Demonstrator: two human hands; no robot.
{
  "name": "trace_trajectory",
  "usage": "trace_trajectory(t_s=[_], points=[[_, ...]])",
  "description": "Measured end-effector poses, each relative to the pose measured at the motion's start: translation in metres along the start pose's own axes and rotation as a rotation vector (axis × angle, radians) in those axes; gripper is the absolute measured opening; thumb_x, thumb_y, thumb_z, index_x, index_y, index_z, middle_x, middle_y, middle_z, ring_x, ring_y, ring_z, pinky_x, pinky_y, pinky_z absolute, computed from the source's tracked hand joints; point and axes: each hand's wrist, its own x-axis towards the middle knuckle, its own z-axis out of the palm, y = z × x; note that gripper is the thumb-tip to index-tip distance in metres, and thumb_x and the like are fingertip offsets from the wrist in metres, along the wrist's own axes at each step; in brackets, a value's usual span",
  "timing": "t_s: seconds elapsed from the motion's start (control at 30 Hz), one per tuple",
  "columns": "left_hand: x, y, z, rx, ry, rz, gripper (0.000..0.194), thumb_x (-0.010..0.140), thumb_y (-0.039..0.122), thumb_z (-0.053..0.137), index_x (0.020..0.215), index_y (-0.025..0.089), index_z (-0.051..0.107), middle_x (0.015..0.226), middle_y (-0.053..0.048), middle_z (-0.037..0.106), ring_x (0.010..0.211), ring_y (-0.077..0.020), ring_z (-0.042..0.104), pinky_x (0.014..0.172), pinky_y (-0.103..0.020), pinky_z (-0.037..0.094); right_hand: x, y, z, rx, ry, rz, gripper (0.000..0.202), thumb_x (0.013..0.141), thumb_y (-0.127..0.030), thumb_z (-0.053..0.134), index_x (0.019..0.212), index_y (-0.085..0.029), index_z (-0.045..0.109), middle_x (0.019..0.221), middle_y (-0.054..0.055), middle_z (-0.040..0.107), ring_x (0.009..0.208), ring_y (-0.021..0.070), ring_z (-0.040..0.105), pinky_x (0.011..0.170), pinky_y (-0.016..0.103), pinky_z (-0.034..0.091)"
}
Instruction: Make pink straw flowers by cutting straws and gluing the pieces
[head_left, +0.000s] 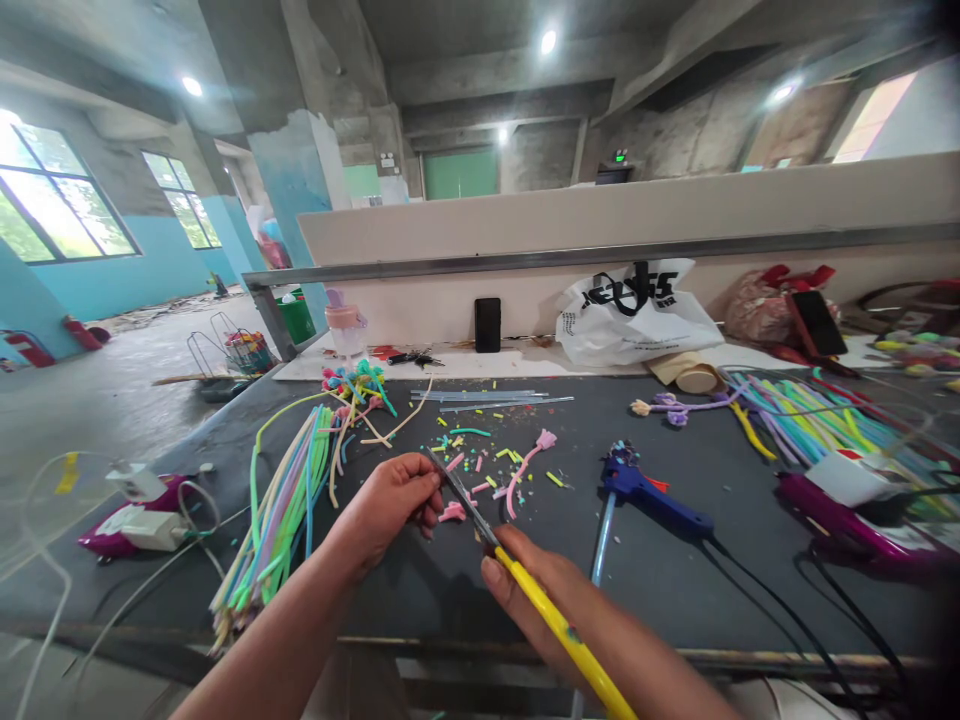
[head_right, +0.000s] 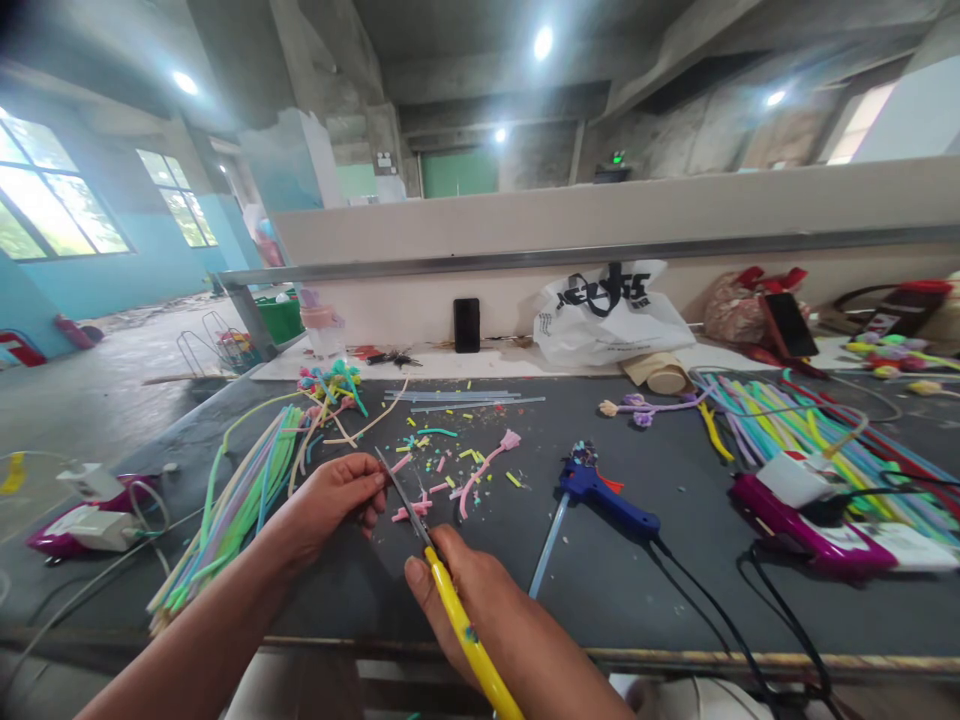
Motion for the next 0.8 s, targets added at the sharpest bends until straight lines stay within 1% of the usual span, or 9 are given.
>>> trace_trajectory(t_s=[0.13, 0.27, 0.33, 0.47, 0.6, 0.73, 0.8], points=[[0.002, 0.000, -0.001, 0.003, -0.015, 0.000, 0.019, 0.073, 0.033, 0.058, 0.070, 0.015, 0.053, 0.055, 0.002, 0.055, 0.042, -0.0065, 0.049, 0.041, -0.019, 0.044, 0.001, -0.002, -0.001, -0.005, 0.005, 0.022, 0.030, 0.087, -0.049, 0.031, 0.085, -0.022, 0.044, 0.066, -0.002, 0.053, 0.058, 0.0126, 0.048, 0.054, 0.023, 0.033], [0.003, 0.001, -0.002, 0.010, -0.034, -0.004, 0.018, 0.074, 0.032, 0.057, 0.070, 0.015, 0.053, 0.056, 0.002, 0.055, 0.042, -0.0066, 0.049, 0.042, -0.020, 0.045, 0.000, -0.006, -0.003, -0.009, 0.018, 0.032, 0.033, 0.087, -0.049, 0.029, 0.088, -0.021, 0.047, 0.069, 0.001, 0.056, 0.062, 0.0152, 0.051, 0.055, 0.025, 0.035], [0.004, 0.000, -0.002, 0.012, -0.045, -0.007, 0.019, 0.074, 0.032, 0.057, 0.069, 0.014, 0.053, 0.056, 0.002, 0.056, 0.043, -0.0065, 0.049, 0.042, -0.020, 0.045, 0.000, -0.008, -0.004, 0.012, 0.029, 0.038, 0.035, 0.087, -0.050, 0.029, 0.086, -0.021, 0.047, 0.070, 0.001, 0.056, 0.064, 0.0157, 0.051, 0.057, 0.026, 0.036], [0.006, -0.004, -0.001, -0.009, -0.053, -0.032, 0.020, 0.073, 0.031, 0.058, 0.065, 0.014, 0.053, 0.055, 0.002, 0.055, 0.042, -0.0061, 0.047, 0.041, -0.019, 0.043, 0.000, -0.011, -0.005, 0.049, 0.026, 0.096, 0.037, 0.085, -0.054, 0.031, 0.074, -0.021, 0.044, 0.066, -0.001, 0.051, 0.058, 0.0136, 0.046, 0.055, 0.025, 0.033], [0.008, -0.007, 0.000, -0.044, -0.054, -0.060, 0.021, 0.071, 0.033, 0.060, 0.064, 0.014, 0.053, 0.054, 0.002, 0.055, 0.041, -0.0062, 0.047, 0.040, -0.018, 0.042, 0.002, -0.012, -0.009, 0.051, -0.003, 0.140, 0.036, 0.082, -0.053, 0.033, 0.070, -0.020, 0.041, 0.065, -0.001, 0.047, 0.058, 0.0125, 0.042, 0.056, 0.025, 0.033], [0.009, -0.008, 0.003, -0.050, -0.042, -0.063, 0.023, 0.070, 0.035, 0.060, 0.063, 0.014, 0.052, 0.052, 0.002, 0.055, 0.040, -0.0064, 0.046, 0.039, -0.018, 0.041, 0.004, -0.005, -0.007, 0.101, -0.020, 0.118, 0.036, 0.084, -0.051, 0.033, 0.070, -0.020, 0.042, 0.062, -0.003, 0.043, 0.056, 0.0106, 0.039, 0.051, 0.023, 0.031], [0.009, -0.009, 0.005, -0.047, -0.044, -0.060, 0.024, 0.070, 0.036, 0.060, 0.063, 0.015, 0.051, 0.052, 0.002, 0.055, 0.040, -0.0065, 0.047, 0.039, -0.018, 0.041, 0.005, -0.002, -0.004, 0.124, 0.006, 0.096, 0.038, 0.083, -0.053, 0.034, 0.068, -0.019, 0.041, 0.060, -0.003, 0.041, 0.054, 0.0098, 0.038, 0.048, 0.022, 0.030]])
